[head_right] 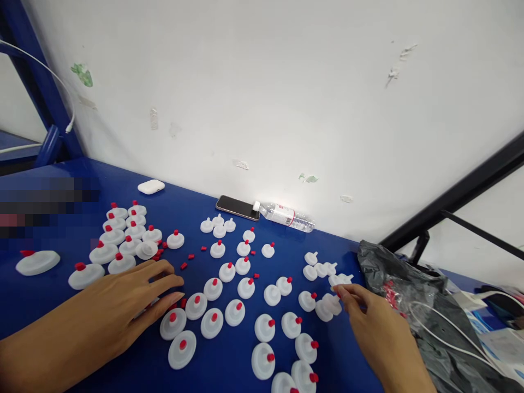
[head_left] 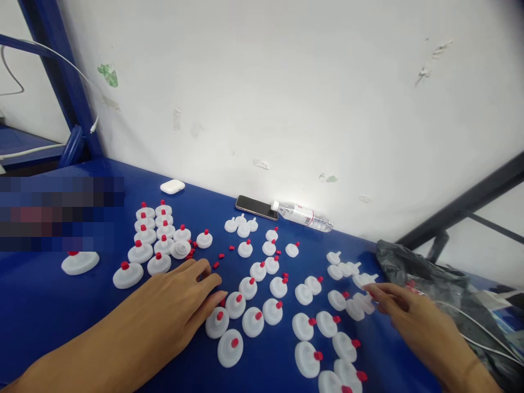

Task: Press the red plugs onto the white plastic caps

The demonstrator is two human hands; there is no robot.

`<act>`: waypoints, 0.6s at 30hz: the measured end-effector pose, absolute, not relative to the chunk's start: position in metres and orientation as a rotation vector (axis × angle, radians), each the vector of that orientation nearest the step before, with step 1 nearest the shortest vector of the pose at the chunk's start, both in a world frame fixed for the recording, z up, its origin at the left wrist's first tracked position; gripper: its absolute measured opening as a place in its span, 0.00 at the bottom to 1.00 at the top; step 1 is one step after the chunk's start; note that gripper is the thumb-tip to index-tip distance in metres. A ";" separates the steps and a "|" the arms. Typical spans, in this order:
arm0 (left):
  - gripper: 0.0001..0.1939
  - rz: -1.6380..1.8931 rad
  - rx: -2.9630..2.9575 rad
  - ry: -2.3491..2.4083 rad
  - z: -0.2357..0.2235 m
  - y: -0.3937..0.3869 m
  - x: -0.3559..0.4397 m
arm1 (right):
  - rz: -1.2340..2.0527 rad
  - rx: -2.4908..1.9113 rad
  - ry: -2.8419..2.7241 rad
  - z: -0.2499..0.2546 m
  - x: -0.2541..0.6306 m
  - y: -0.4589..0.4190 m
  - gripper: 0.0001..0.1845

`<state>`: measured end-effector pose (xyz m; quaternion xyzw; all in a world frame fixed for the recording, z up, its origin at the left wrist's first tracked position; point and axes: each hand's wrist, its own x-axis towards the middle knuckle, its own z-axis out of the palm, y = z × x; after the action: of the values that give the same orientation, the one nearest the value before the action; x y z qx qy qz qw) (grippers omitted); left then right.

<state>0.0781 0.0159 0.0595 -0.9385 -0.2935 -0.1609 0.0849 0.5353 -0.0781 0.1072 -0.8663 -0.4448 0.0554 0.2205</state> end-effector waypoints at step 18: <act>0.36 -0.515 -2.707 -0.859 0.063 0.013 0.073 | 0.188 -2.419 -1.265 0.111 0.539 -0.078 0.19</act>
<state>0.0732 0.0131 0.0635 -0.9303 -0.2950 -0.1768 0.1272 0.5392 -0.0781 0.1112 -0.8660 -0.4527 0.0672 0.2013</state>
